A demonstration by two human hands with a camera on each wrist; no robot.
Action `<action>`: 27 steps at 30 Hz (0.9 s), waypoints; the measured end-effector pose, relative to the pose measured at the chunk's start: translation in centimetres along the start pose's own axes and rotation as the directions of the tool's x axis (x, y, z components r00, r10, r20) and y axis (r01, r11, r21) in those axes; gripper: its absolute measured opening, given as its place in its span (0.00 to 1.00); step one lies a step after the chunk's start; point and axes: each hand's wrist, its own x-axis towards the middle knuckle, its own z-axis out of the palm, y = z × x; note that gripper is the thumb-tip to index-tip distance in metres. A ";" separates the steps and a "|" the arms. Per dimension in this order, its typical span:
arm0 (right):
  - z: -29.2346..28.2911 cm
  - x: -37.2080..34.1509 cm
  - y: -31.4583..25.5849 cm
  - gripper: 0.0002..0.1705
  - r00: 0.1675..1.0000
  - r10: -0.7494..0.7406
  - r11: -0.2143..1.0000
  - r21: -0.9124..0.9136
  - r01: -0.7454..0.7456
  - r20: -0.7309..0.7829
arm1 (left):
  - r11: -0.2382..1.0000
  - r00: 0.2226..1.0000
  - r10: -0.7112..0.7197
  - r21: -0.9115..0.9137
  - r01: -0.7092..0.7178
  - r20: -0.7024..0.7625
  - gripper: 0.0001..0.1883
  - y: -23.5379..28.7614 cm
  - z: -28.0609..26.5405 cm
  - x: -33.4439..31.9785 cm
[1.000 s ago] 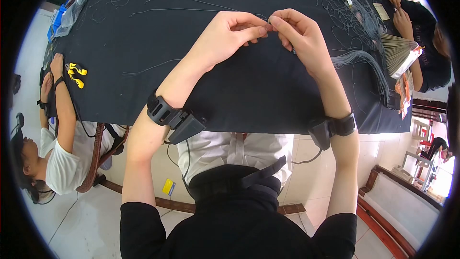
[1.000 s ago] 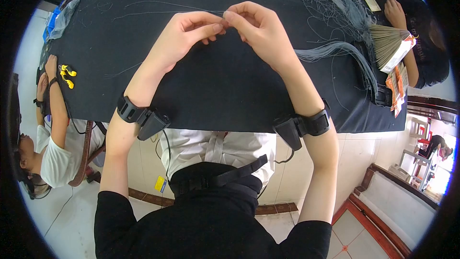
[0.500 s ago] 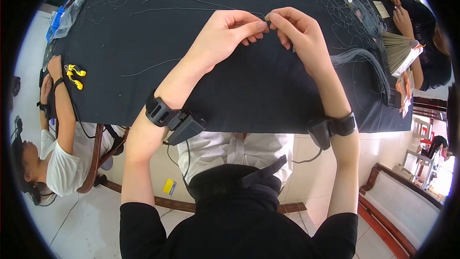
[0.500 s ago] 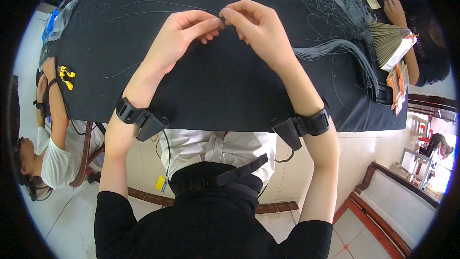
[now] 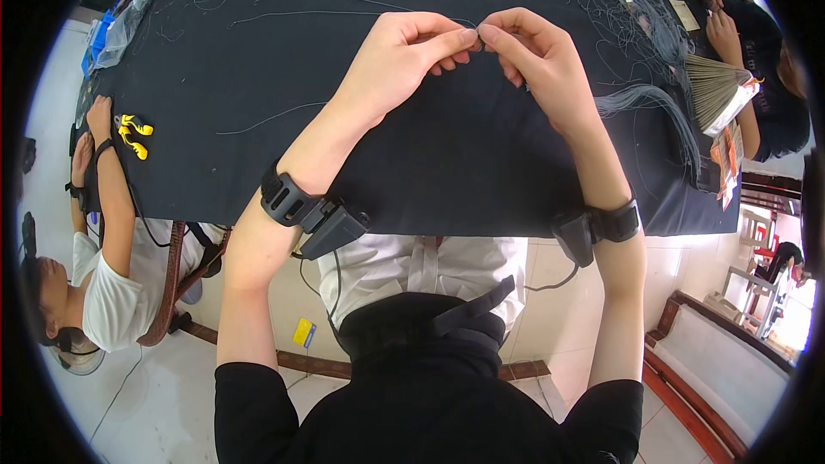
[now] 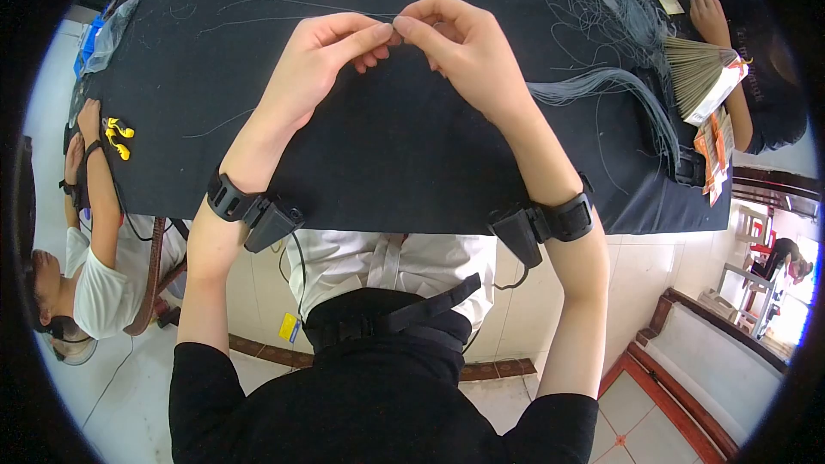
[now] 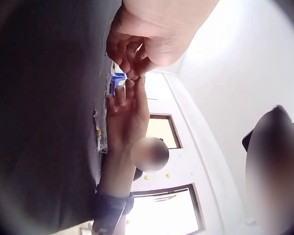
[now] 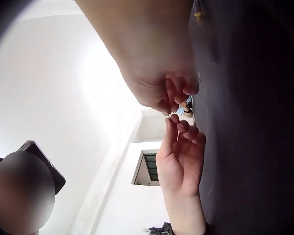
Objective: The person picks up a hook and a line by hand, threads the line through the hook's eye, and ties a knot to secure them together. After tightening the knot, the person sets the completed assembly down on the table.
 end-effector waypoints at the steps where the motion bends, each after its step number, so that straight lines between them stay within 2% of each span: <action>1: 0.0 0.0 0.0 0.13 1.000 0.007 1.000 0.022 -0.007 -0.005 | 1.000 1.000 0.010 -0.011 -0.010 0.001 0.10 0.0 0.0 0.0; 10: 0.2 0.0 0.3 0.13 0.998 0.046 0.995 0.096 -0.041 -0.048 | 0.999 1.000 0.010 -0.040 -0.010 0.018 0.11 0.0 -0.1 0.1; 16: 0.2 0.1 0.4 0.14 0.998 0.024 0.997 0.074 -0.019 -0.058 | 1.000 0.997 0.021 0.020 -0.023 0.074 0.11 -0.1 0.0 -0.1; 19: 0.2 0.1 0.4 0.13 0.998 -0.002 0.999 0.048 0.005 -0.059 | 0.999 1.000 0.014 -0.037 -0.014 -0.006 0.11 0.1 0.0 0.0; 27: 0.3 -0.1 0.5 0.12 0.998 -0.027 1.000 0.012 0.027 -0.053 | 0.975 0.998 -0.066 -0.210 0.068 0.016 0.10 0.0 0.1 -0.1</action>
